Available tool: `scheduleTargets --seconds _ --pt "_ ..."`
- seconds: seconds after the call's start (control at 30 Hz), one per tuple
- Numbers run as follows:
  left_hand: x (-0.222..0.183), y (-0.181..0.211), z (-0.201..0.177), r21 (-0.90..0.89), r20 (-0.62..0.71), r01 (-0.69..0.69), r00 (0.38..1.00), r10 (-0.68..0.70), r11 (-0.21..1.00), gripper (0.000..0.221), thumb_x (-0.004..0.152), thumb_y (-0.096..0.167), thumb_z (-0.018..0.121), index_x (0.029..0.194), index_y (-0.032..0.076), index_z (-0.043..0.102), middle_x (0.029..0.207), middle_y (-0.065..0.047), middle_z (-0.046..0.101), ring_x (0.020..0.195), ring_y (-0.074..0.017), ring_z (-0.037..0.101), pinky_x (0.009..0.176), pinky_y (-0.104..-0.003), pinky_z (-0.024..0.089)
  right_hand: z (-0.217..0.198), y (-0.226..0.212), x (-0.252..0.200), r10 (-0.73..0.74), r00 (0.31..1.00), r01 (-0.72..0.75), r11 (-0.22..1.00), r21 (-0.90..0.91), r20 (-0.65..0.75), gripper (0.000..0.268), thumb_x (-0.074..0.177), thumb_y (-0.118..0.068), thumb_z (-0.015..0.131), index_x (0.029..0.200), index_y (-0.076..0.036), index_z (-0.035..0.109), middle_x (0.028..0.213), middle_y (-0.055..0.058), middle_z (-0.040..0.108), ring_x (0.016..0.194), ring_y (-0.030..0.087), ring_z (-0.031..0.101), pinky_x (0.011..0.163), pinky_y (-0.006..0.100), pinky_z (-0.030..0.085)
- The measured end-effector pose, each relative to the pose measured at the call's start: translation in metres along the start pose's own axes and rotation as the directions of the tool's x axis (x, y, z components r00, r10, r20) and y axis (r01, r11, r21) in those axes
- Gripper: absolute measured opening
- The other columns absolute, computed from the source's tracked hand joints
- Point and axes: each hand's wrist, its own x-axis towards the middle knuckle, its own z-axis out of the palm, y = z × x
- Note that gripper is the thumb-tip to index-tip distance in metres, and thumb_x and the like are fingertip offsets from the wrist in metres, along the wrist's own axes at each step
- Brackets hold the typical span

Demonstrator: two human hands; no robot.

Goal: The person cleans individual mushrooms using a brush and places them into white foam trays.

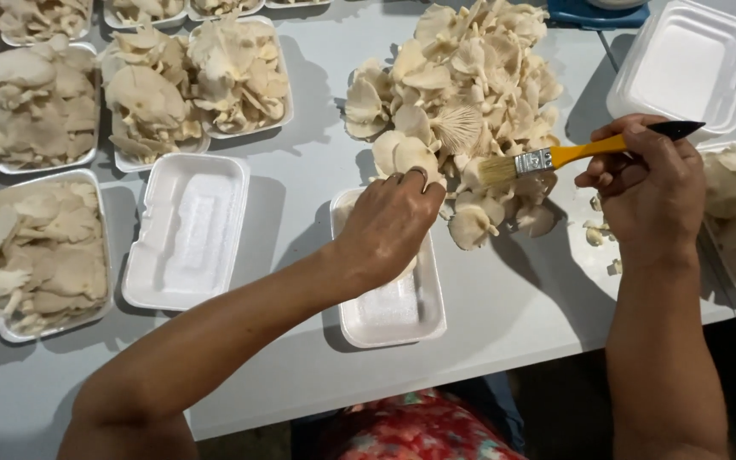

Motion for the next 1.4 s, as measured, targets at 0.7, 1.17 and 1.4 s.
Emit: scheduleTargets --seconds 0.7,1.17,1.4 --pt "0.008 -0.014 -0.041 -0.284 0.309 0.185 0.947 -0.093 0.941 0.020 0.087 -0.012 0.053 0.096 -0.004 0.069 0.065 -0.009 0.058 0.059 -0.0252 0.058 0.048 -0.039 0.046 -0.002 -0.004 -0.003 -0.018 1.000 0.018 1.000 -0.018 0.006 0.011 0.094 -0.020 0.064 0.093 -0.010 0.069 0.095 0.010 0.072 0.055 0.019 0.059 0.053 0.025 0.057" --pt "0.006 -0.046 -0.024 -0.230 0.221 0.064 0.975 -0.012 0.971 0.011 0.093 0.002 0.062 0.084 0.006 0.061 0.073 -0.007 0.047 0.073 -0.0300 0.049 0.064 -0.043 0.042 -0.004 -0.003 -0.002 -0.028 0.999 0.028 1.000 -0.011 0.031 0.011 0.096 -0.018 0.064 0.093 -0.008 0.069 0.095 0.012 0.073 0.054 0.020 0.064 0.050 0.023 0.056" --pt "0.013 -0.043 -0.036 -0.217 0.233 0.038 0.972 0.014 0.975 0.023 0.089 0.000 0.058 0.067 0.004 0.061 0.050 -0.007 0.053 0.048 -0.0264 0.051 0.076 -0.045 0.051 -0.003 -0.005 -0.001 -0.041 0.998 0.040 0.999 0.017 0.048 0.013 0.094 -0.018 0.065 0.094 -0.005 0.069 0.094 0.016 0.072 0.053 0.019 0.063 0.049 0.025 0.058"
